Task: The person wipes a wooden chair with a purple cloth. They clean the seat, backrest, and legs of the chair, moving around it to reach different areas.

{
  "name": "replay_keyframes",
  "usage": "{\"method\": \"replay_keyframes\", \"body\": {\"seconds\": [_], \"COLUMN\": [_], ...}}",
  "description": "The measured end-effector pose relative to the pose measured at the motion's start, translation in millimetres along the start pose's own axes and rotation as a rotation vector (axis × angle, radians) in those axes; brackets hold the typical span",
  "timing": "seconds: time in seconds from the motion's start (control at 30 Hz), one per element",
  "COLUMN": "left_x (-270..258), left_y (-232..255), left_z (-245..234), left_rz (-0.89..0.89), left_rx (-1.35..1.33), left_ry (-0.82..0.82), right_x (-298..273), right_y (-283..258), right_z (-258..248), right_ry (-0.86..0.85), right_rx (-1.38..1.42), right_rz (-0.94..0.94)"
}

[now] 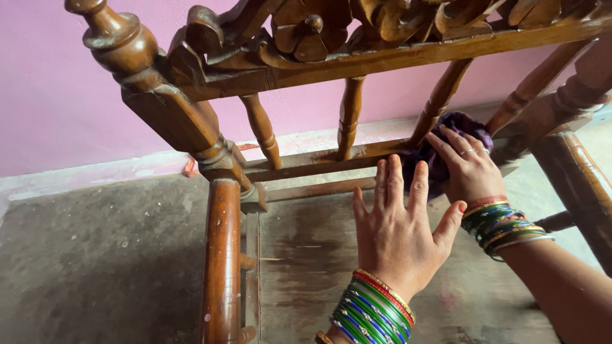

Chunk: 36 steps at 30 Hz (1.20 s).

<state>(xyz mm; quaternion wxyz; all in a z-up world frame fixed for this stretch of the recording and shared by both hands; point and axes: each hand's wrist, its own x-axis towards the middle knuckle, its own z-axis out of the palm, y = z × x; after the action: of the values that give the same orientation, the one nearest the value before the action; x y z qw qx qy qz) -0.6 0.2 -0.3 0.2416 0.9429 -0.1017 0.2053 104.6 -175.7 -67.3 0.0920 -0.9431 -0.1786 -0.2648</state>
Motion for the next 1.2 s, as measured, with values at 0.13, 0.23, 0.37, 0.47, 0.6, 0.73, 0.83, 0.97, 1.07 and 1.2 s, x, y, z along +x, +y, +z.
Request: {"method": "replay_keyframes", "body": {"seconds": [0.13,0.23,0.37,0.47,0.6,0.73,0.83,0.97,1.07,1.2], "left_x": [0,5,14,17,17,18,21,29,32,33], "left_y": [0,2,11,13,19,24,28,32,34,34], "left_z": [5,8,13,17,23,25,26,26,28,29], "left_rz": [-0.003,-0.008,-0.004,-0.001,0.011,0.006,0.016,0.025,0.027,0.032], "left_rx": [-0.016,-0.035,-0.051,-0.056,-0.041,-0.057,-0.057,-0.06,-0.054,-0.04], "left_ry": [-0.018,-0.036,-0.036,-0.037,-0.024,-0.028,-0.013,-0.013,-0.003,0.004], "right_x": [-4,-4,-11,-19,-36,-27,-1,31,31,19], "right_y": [6,8,12,13,13,8,10,14,15,12], "right_z": [-5,-11,-29,-35,-44,-55,-49,-26,-21,-24], "right_ry": [-0.005,-0.032,-0.1,-0.136,-0.074,0.039,0.07,-0.029,-0.13,-0.229], "right_rx": [-0.014,-0.023,0.009,0.035,0.052,0.085,0.093,0.048,0.091,0.084], "right_rz": [-0.026,-0.031,-0.028,-0.008,0.031,0.022,-0.027,-0.114,-0.056,0.047]}}
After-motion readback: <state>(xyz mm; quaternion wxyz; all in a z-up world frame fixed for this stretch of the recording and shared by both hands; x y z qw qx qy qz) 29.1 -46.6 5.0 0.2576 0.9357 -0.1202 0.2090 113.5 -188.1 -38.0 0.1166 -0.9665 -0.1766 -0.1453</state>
